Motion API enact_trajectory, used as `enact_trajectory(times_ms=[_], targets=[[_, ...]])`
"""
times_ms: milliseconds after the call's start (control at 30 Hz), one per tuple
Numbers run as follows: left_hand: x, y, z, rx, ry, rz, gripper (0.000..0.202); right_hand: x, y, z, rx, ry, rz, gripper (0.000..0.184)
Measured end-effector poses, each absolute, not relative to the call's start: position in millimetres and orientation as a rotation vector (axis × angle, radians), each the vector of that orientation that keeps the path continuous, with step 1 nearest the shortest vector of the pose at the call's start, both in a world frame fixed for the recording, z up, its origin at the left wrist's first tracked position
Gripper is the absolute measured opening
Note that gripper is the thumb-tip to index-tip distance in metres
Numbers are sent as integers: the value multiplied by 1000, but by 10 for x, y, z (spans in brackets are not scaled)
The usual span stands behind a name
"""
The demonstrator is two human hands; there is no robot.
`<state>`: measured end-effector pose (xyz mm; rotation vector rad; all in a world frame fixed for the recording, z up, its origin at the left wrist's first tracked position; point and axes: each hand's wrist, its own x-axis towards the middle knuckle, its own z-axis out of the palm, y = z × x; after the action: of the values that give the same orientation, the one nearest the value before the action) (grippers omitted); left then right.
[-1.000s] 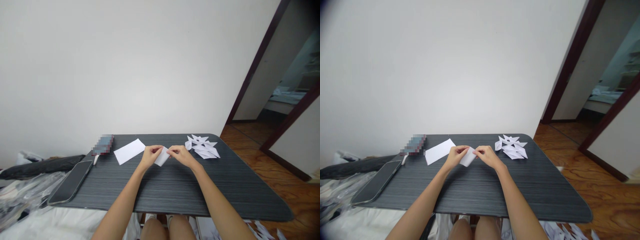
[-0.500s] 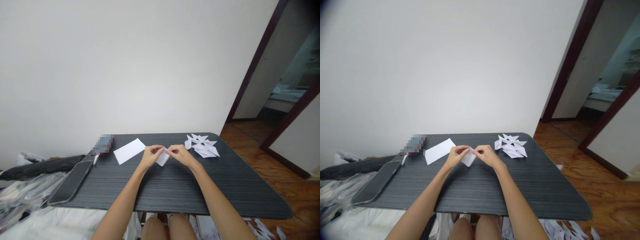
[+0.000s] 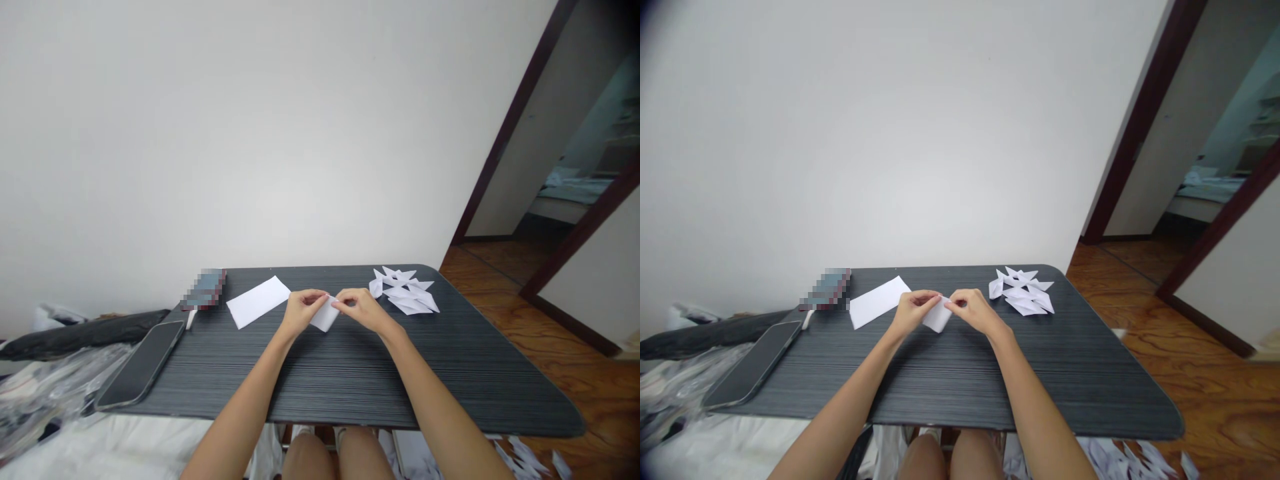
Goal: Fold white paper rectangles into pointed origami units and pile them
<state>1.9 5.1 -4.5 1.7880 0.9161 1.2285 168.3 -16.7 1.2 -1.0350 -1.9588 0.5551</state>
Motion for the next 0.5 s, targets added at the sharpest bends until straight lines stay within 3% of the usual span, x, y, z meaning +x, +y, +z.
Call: enact_trajectory(times_ms=[400, 500], targets=[[4, 70, -45, 1702, 983, 1300, 25, 1648, -103, -42, -1041, -1621, 865, 18], [7, 75, -55, 1671, 989, 1317, 26, 1639, -85, -39, -997, -1465, 987, 29]])
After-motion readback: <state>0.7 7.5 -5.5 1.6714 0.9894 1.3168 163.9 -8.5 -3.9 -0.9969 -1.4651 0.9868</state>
